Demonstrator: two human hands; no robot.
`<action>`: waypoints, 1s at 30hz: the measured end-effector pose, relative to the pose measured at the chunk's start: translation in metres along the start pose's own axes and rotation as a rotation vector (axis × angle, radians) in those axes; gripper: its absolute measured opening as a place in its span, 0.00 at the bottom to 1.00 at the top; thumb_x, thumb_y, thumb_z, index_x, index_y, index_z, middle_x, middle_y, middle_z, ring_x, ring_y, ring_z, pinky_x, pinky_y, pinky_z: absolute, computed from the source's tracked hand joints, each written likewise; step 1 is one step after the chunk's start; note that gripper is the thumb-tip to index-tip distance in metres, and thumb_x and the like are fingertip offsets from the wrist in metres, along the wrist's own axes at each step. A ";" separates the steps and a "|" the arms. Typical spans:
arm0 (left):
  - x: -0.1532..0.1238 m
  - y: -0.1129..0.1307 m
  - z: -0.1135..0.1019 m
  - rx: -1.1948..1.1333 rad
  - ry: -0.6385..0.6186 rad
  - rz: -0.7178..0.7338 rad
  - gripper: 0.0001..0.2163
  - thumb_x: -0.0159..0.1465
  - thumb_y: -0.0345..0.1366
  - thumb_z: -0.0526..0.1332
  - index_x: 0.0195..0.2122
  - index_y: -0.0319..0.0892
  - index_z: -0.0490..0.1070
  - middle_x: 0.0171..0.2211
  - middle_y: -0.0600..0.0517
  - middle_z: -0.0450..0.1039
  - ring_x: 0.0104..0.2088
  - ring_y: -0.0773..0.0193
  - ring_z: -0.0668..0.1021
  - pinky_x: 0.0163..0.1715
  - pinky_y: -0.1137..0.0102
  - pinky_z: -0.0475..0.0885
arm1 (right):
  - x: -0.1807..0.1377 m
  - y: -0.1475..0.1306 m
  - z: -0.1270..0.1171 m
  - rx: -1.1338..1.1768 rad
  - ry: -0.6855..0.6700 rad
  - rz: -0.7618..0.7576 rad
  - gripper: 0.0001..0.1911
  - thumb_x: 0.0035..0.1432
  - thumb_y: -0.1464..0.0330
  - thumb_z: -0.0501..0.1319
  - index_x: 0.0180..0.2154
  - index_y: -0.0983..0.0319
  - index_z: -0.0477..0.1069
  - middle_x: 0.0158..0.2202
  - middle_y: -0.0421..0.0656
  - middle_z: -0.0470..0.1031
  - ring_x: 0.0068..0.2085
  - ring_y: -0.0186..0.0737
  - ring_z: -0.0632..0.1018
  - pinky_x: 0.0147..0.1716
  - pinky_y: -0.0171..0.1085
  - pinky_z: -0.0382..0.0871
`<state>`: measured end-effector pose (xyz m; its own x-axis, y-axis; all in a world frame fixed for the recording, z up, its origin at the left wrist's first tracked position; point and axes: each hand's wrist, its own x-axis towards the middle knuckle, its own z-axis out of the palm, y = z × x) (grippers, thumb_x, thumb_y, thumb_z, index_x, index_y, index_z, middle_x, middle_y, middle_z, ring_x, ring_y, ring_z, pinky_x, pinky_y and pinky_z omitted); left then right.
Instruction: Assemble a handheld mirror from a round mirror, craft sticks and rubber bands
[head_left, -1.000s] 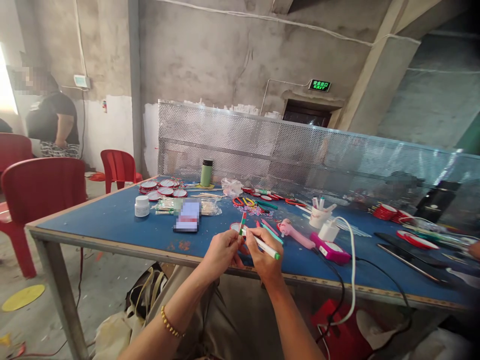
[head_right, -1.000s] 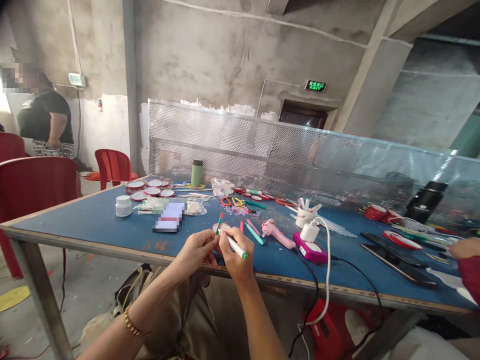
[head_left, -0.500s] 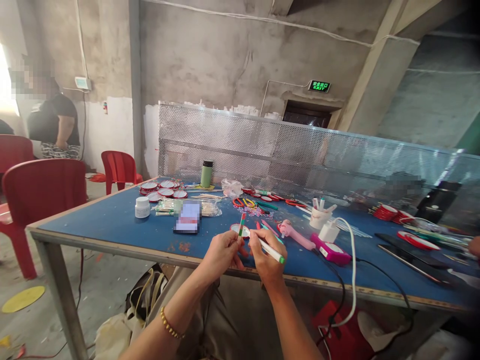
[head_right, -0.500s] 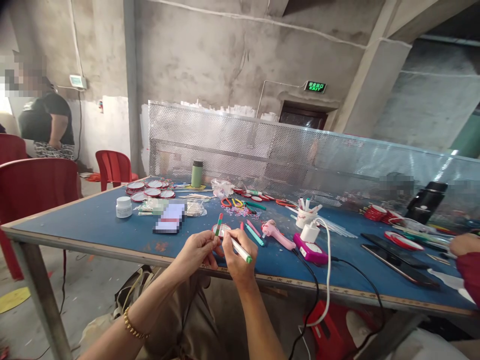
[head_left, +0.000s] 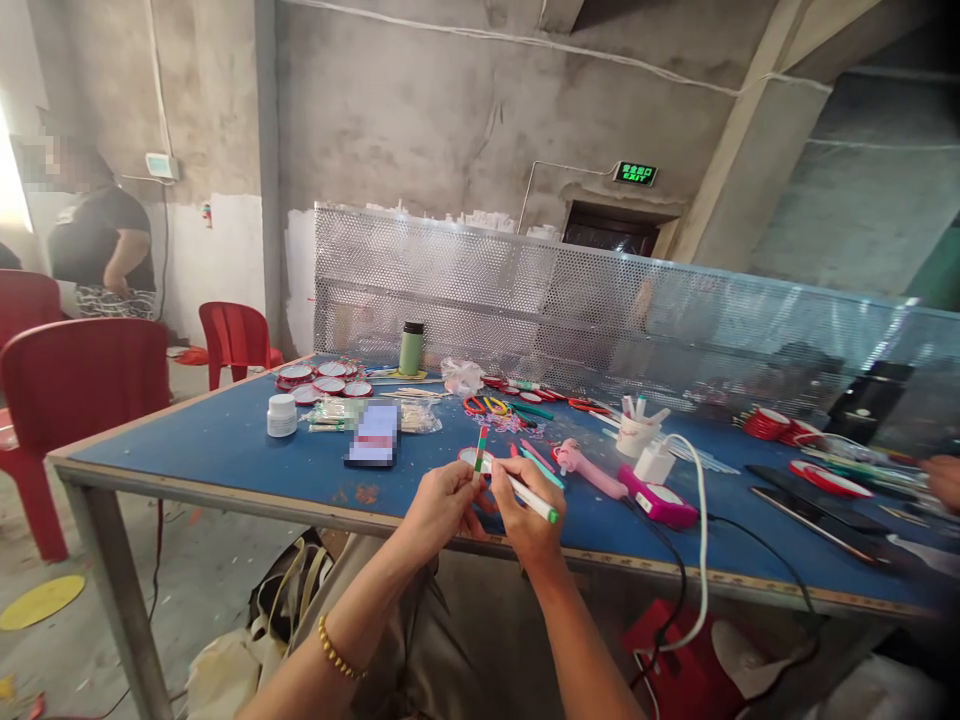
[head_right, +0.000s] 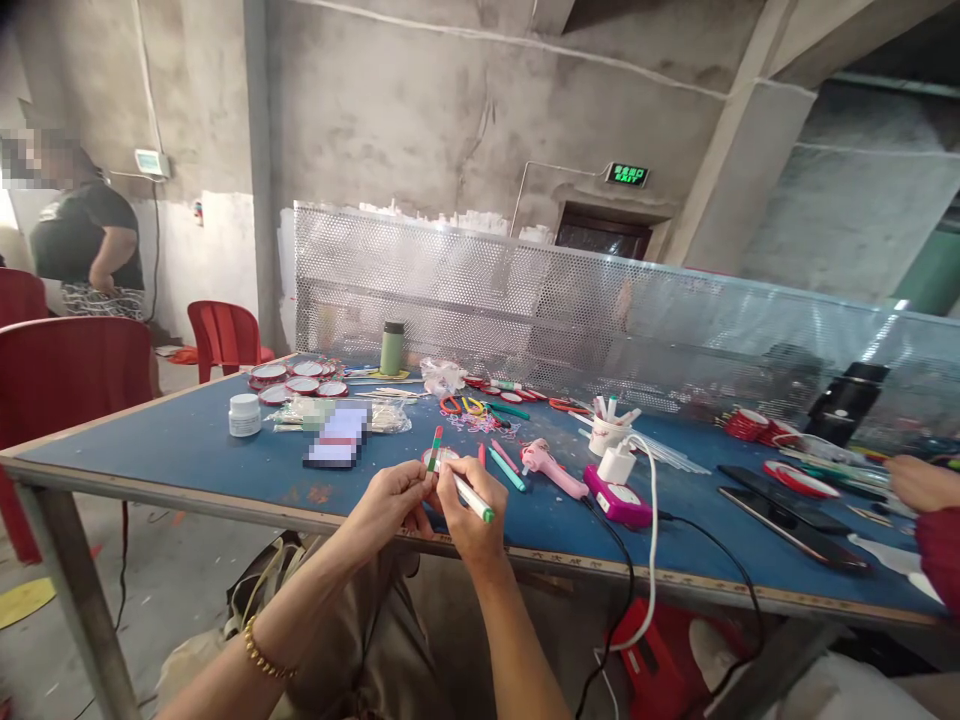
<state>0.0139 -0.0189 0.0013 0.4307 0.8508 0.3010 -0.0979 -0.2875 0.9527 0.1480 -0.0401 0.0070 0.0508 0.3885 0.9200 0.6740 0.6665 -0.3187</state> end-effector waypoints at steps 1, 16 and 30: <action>0.000 0.000 0.000 0.002 -0.001 0.005 0.16 0.63 0.49 0.55 0.29 0.39 0.65 0.29 0.50 0.78 0.17 0.69 0.77 0.15 0.78 0.61 | 0.000 0.000 0.000 -0.003 0.000 -0.001 0.08 0.63 0.69 0.58 0.30 0.62 0.73 0.23 0.38 0.75 0.22 0.31 0.73 0.23 0.30 0.67; 0.000 0.001 -0.001 0.009 -0.004 -0.001 0.14 0.64 0.46 0.55 0.30 0.39 0.65 0.29 0.49 0.79 0.17 0.70 0.77 0.16 0.79 0.62 | 0.000 0.003 0.001 -0.038 0.017 -0.002 0.09 0.62 0.69 0.58 0.29 0.62 0.72 0.22 0.37 0.73 0.22 0.32 0.73 0.24 0.31 0.66; 0.000 -0.001 -0.001 -0.015 -0.015 0.008 0.18 0.63 0.51 0.56 0.30 0.39 0.65 0.28 0.50 0.77 0.17 0.70 0.77 0.15 0.79 0.61 | 0.001 -0.002 -0.002 -0.015 -0.044 0.008 0.09 0.62 0.68 0.59 0.29 0.61 0.73 0.22 0.38 0.75 0.21 0.32 0.72 0.23 0.31 0.66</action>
<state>0.0131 -0.0185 0.0005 0.4434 0.8419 0.3076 -0.1142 -0.2874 0.9510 0.1481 -0.0421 0.0089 0.0235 0.4216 0.9065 0.6845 0.6541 -0.3220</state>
